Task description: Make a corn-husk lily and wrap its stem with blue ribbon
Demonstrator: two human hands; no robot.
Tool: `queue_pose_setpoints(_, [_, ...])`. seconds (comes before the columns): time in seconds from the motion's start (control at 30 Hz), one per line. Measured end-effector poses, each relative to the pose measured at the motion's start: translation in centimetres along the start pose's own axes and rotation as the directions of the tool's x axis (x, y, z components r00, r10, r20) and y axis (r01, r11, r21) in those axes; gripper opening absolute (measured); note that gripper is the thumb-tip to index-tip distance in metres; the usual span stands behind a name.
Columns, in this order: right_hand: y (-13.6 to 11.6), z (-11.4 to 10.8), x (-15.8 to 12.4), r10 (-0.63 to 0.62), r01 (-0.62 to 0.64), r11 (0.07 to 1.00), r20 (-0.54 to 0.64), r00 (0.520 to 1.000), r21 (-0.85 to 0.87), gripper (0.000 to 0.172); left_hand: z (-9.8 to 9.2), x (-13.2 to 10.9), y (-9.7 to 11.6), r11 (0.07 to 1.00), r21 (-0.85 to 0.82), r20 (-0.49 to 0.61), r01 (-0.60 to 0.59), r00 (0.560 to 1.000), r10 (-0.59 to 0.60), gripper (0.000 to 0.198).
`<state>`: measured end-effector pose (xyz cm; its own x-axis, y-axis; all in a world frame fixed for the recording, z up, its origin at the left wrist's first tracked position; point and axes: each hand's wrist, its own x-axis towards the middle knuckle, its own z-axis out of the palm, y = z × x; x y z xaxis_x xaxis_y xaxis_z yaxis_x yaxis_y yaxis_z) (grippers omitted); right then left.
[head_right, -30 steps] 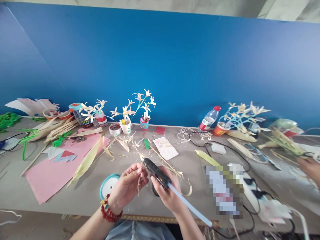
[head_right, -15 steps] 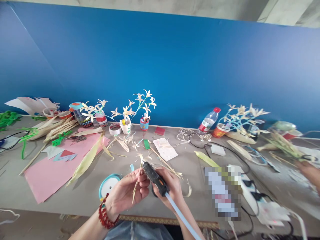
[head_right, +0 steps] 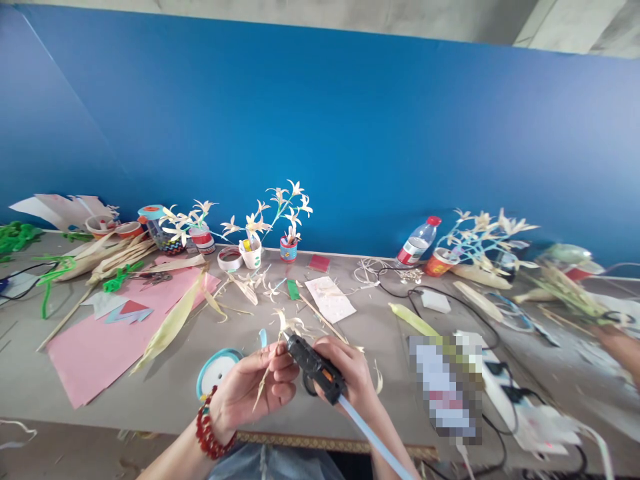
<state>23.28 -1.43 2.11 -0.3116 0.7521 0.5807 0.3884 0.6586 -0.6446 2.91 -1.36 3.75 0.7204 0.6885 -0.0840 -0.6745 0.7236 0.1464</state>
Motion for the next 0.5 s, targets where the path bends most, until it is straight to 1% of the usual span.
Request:
queue_pose_setpoints(0.1, [0.1, -0.3, 0.1, -0.026, 0.026, 0.999, 0.000, 1.000, 0.025, 0.030, -0.1, 0.0, 0.0, 1.000, -0.006, 0.007, 0.003, 1.000, -0.003, 0.012])
queue_pose_setpoints(0.17, [0.3, -0.2, 0.0, -0.040, 0.040, 0.999, -0.011, 0.999, 0.023, 0.032, -0.2, 0.1, 0.0, 1.000, -0.014, 0.020, 0.006, 1.000, -0.006, 0.013])
queue_pose_setpoints(0.33, [1.2, 0.3, 0.0, -0.058, 0.058, 0.998, -0.009, 0.998, 0.007, 0.030, 0.2, -0.1, -0.1, 1.000, -0.018, 0.032, 0.020, 0.999, -0.020, 0.014])
queue_pose_setpoints(0.5, [0.7, 0.1, 0.3, -0.094, 0.094, 0.995, -0.016, 0.995, 0.027, 0.024, 0.5, -0.1, 0.0, 0.999, -0.033, 0.014, 0.028, 1.000, -0.027, 0.013])
